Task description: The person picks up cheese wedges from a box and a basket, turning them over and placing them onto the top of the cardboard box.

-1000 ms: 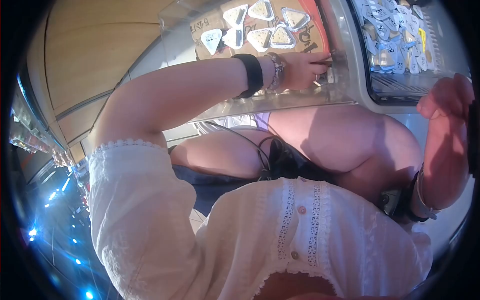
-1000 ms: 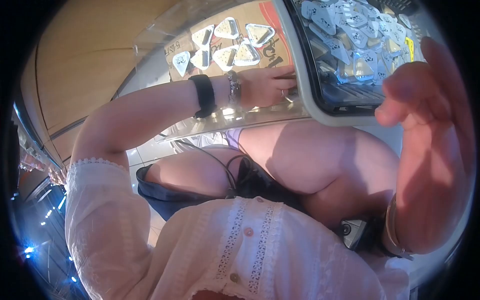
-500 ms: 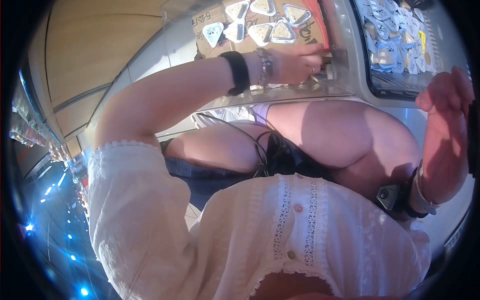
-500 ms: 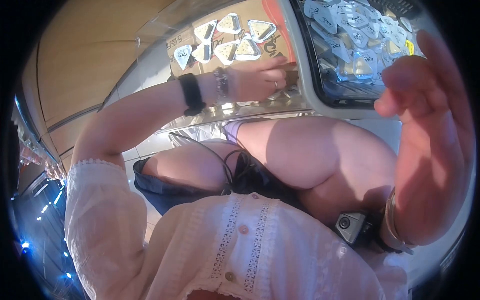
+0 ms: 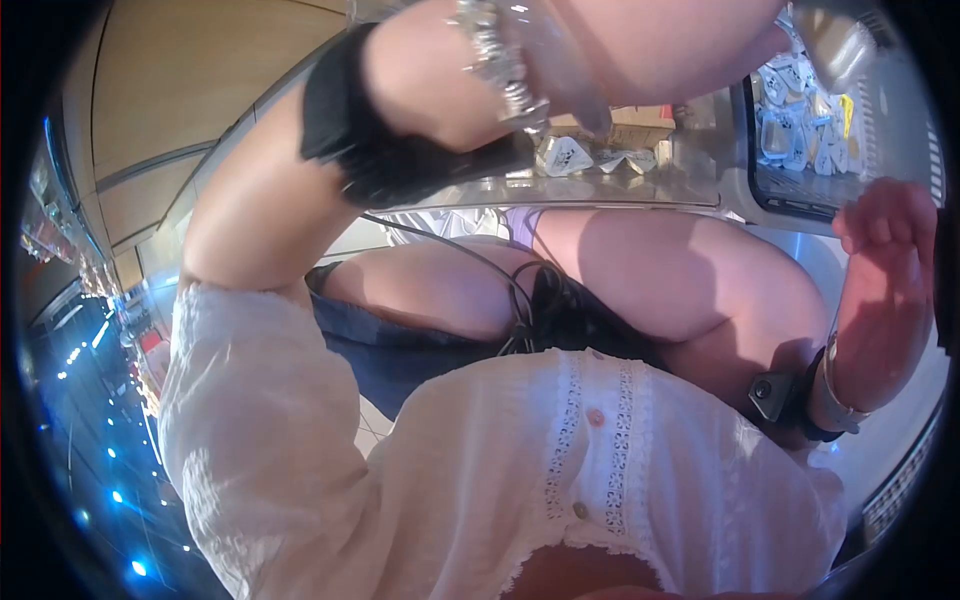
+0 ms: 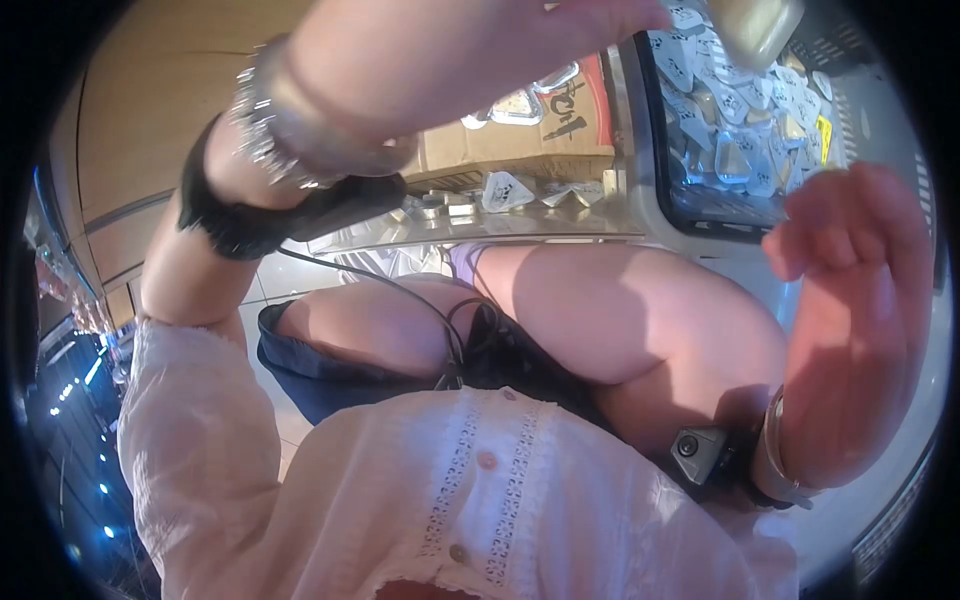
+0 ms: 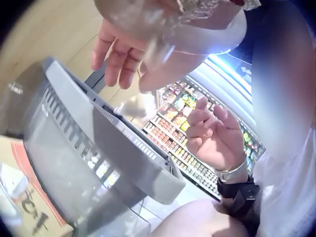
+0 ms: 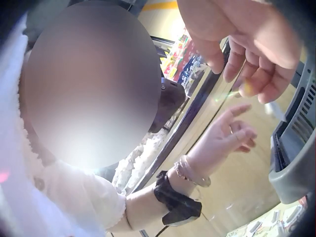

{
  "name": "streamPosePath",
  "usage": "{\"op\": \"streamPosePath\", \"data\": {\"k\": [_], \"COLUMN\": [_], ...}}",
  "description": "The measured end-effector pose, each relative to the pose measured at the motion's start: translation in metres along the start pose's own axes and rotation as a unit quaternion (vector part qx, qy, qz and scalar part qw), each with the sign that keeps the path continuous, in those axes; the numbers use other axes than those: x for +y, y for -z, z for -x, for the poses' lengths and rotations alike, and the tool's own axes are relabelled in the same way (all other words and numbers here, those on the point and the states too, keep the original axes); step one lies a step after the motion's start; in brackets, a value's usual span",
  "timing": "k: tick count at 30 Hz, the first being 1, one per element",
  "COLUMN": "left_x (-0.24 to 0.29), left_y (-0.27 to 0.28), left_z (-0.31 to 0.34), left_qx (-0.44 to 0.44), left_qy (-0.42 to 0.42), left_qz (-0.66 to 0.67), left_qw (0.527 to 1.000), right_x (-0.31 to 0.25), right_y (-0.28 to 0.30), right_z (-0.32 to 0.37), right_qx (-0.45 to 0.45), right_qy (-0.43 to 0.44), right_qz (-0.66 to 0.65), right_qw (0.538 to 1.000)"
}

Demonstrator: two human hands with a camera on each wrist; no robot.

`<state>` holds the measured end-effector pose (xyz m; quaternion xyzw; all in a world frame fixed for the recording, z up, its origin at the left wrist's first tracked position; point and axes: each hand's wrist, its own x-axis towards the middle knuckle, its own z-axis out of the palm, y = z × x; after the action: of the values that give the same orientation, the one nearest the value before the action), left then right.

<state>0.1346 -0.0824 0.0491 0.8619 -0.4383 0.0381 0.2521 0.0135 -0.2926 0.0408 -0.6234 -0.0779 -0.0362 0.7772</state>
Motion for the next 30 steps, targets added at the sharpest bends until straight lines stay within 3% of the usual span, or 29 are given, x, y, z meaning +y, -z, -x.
{"op": "streamPosePath", "data": {"k": [1,2,4,5,6,8,9,11,12,14,15,16,17,18,19,21,23,24,28,30], "left_x": [0.005,0.006,-0.019,-0.029,-0.035,-0.03,-0.031,-0.035,-0.038,-0.04,-0.042,-0.038,-0.036,-0.042,-0.049,-0.046,-0.046,-0.041,-0.015,-0.004], "left_y": [-0.004,-0.006,-0.035,-0.048,-0.057,-0.067,-0.075,-0.093,-0.1,-0.103,-0.105,-0.1,-0.094,-0.081,-0.063,-0.029,-0.017,-0.007,0.004,-0.001], "left_z": [-0.001,-0.002,0.028,0.042,0.051,0.054,0.058,0.069,0.075,0.079,0.08,0.078,0.077,0.084,0.091,0.085,0.082,0.082,0.074,0.069], "left_qx": [-0.03,-0.062,-0.122,-0.205,-0.286,-0.485,-0.485,-0.558,-0.558,-0.489,-0.491,-0.501,-0.493,-0.39,-0.265,-0.188,-0.011,-0.002,0.084,0.142], "left_qy": [0.045,0.088,0.027,0.019,0.011,-0.028,-0.029,-0.088,-0.091,-0.107,-0.113,0.073,0.256,0.069,-0.121,-0.2,-0.262,-0.269,-0.317,-0.336], "left_qz": [-0.003,-0.006,-0.07,-0.09,-0.109,-0.196,-0.195,-0.232,-0.232,-0.184,-0.185,-0.106,-0.023,-0.049,-0.072,-0.152,-0.122,-0.139,-0.145,-0.11], "left_qw": [0.999,0.994,0.99,0.974,0.952,0.852,0.852,0.792,0.791,0.846,0.844,0.856,0.831,0.917,0.954,0.949,0.957,0.953,0.933,0.925], "right_x": [-0.005,-0.003,-0.002,-0.001,0.003,0.015,0.016,0.015,0.016,0.017,0.016,0.014,0.012,0.009,0.006,-0.001,-0.007,-0.005,0.004,0.013], "right_y": [0.002,0.006,0.013,0.015,0.015,0.013,0.012,0.011,0.013,0.02,0.023,0.025,0.027,0.029,0.031,0.033,0.033,0.024,-0.034,-0.04], "right_z": [0.005,0.005,0.006,0.007,0.003,-0.011,-0.012,-0.014,-0.014,-0.014,-0.013,-0.012,-0.01,-0.009,-0.007,-0.004,0.0,0.007,-0.006,-0.007], "right_qx": [0.053,0.038,0.032,0.027,0.032,-0.073,-0.072,-0.086,-0.084,-0.094,-0.088,-0.092,-0.095,-0.098,-0.101,-0.108,-0.116,-0.066,-0.055,-0.127], "right_qy": [-0.067,-0.067,-0.066,-0.065,-0.066,0.074,0.073,0.092,0.092,0.104,0.104,0.08,0.053,0.027,0.002,-0.045,-0.089,-0.087,-0.109,-0.06], "right_qz": [0.033,0.042,0.029,0.018,0.017,-0.017,-0.016,-0.007,-0.006,0.019,0.021,0.032,0.042,0.052,0.061,0.078,0.096,0.117,0.24,0.194], "right_qw": [0.996,0.996,0.997,0.997,0.997,0.994,0.995,0.992,0.992,0.99,0.99,0.992,0.993,0.993,0.993,0.99,0.985,0.987,0.963,0.971]}}
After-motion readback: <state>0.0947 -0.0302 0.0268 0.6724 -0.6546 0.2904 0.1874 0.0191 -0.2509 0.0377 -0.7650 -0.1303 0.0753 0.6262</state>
